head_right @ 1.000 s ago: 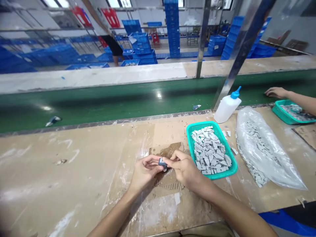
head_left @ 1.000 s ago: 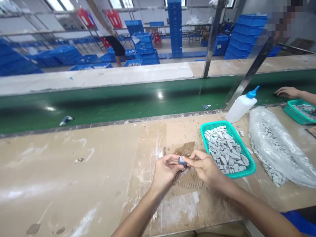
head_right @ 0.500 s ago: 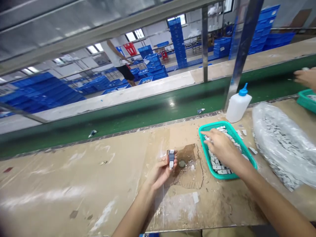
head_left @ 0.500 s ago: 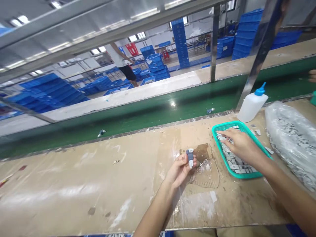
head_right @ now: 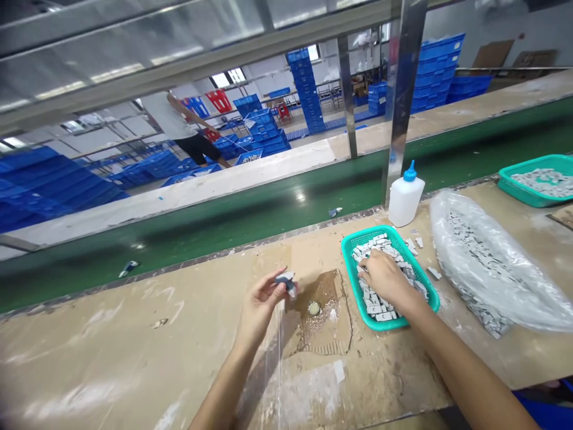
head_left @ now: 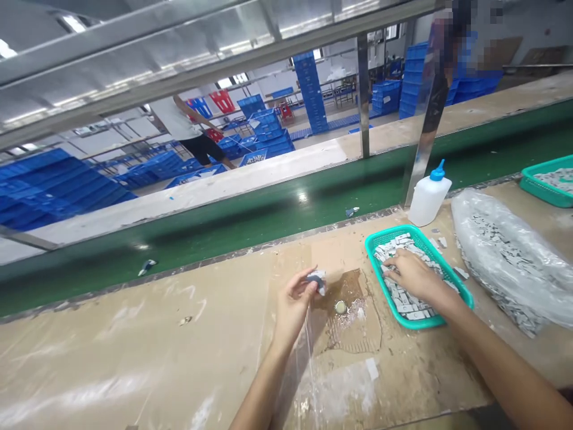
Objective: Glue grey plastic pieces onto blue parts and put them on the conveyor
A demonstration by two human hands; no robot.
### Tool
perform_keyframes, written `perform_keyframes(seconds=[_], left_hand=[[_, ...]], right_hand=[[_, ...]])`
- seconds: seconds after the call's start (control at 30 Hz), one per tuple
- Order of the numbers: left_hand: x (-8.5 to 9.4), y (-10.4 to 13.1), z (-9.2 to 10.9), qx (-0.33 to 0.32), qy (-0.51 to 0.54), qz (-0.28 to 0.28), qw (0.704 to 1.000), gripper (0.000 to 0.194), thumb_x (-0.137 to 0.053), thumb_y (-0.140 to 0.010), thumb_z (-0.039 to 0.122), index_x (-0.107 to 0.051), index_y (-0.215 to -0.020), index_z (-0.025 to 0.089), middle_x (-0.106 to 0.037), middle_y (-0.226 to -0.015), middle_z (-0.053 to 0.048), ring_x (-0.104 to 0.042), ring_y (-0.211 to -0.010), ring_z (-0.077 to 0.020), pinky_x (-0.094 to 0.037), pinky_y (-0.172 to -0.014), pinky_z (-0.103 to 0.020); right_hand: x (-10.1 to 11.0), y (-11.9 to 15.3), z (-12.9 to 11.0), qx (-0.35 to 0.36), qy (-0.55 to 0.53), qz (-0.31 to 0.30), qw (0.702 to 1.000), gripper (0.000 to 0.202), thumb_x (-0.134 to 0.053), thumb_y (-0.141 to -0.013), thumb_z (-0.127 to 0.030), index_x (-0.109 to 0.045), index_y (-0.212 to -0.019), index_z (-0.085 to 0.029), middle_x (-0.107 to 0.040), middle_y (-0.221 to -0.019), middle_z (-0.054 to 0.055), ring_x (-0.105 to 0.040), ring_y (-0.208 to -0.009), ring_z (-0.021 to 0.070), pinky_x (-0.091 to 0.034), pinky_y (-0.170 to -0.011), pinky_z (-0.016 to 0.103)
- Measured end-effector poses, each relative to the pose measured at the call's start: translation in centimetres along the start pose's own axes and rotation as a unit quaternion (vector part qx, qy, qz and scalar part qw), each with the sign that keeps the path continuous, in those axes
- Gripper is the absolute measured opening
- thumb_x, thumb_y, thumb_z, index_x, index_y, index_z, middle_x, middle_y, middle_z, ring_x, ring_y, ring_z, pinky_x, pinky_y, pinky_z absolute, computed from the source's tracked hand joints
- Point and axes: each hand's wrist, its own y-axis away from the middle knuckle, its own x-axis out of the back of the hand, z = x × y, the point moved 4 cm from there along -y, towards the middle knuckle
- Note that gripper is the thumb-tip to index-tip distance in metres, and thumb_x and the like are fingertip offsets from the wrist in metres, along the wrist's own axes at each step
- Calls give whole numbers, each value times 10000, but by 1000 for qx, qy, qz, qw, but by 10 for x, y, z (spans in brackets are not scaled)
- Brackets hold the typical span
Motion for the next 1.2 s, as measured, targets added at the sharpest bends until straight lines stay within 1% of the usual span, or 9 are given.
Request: perform_keyframes(seconds=[0.13, 0.33, 0.47, 0.57, 0.67, 0.87, 0.93, 1.03, 1.2], left_hand=[[5, -52, 31, -121, -200, 33, 972, 406, -762, -789, 301, -673, -1166, 183, -764, -1045, -80, -712, -1009, -229, -564, -933, -349], [8, -165, 34, -85, -250, 110, 958, 179, -732, -801, 176, -671, -960, 123, -765, -860, -70, -702, -808, -184, -559, -852, -350], [-1, -204, 23, -56, -318, 164, 932, 229, -669, -911, 262, -654, -1084, 113, -727, -981, -70, -693, -890, -181, -566, -892, -408], [-15, -214, 15, -64, -376, 194, 904, 341, -634, -943, 341, -623, -1218, 139, -658, -1219, -103, -631, -1150, -244, -510, -1020, -494], [-43, -215, 6, -91, -412, 181, 889, 375, -611, -956, 347, -601, -1284, 166, -583, -1376, -121, -531, -1310, -281, -434, -1109, -539], [-97, -213, -16, -102, -405, 115, 901, 307, -657, -900, 195, -666, -1180, 70, -666, -1248, -218, -564, -1295, -314, -407, -1121, -502], [-101, -212, -15, -105, -379, 113, 912, 302, -645, -874, 123, -682, -1167, 60, -689, -1192, -247, -600, -1245, -334, -419, -1096, -478], [-100, -206, -8, -126, -321, 97, 933, 325, -685, -802, 77, -718, -1124, 107, -714, -1178, -197, -651, -1155, -303, -453, -1059, -424], [-87, -169, 2, -145, -207, 27, 967, 385, -733, -771, 176, -727, -1155, 150, -740, -1153, -128, -694, -1050, -239, -524, -983, -372]], right_hand=[[-4, 0, -5, -25, -55, 14, 998, 233, -664, -783, -122, -783, -983, -116, -691, -1022, 188, -645, -1034, 338, -441, -963, 430], [3, -1, -9, -53, -240, 80, 966, 167, -624, -778, -122, -735, -902, -147, -715, -992, 139, -663, -1014, 284, -462, -976, 402], [8, -4, -6, -73, -421, 89, 900, 173, -651, -787, -319, -674, -882, -175, -733, -845, 94, -711, -822, 246, -551, -778, 357], [10, -5, -4, -83, -539, 78, 834, 302, -637, -779, -422, -656, -956, -177, -751, -862, 103, -728, -816, 244, -567, -718, 348], [11, -3, -3, -99, -616, 66, 779, 409, -655, -745, -462, -677, -1035, -175, -759, -903, 104, -727, -857, 237, -566, -741, 340], [9, -2, 7, -135, -667, 74, 729, 357, -774, -654, -426, -714, -896, -170, -734, -853, 62, -674, -769, 176, -518, -638, 269], [9, -2, 9, -129, -681, 74, 717, 337, -804, -623, -413, -685, -831, -177, -724, -817, 55, -682, -778, 179, -547, -685, 277], [10, -3, 10, -127, -694, 69, 705, 355, -831, -604, -397, -661, -838, -192, -735, -824, 57, -720, -832, 203, -591, -808, 323], [10, -3, 7, -125, -686, 35, 716, 455, -881, -594, -368, -729, -991, -203, -766, -1077, 108, -753, -936, 259, -594, -947, 424]])
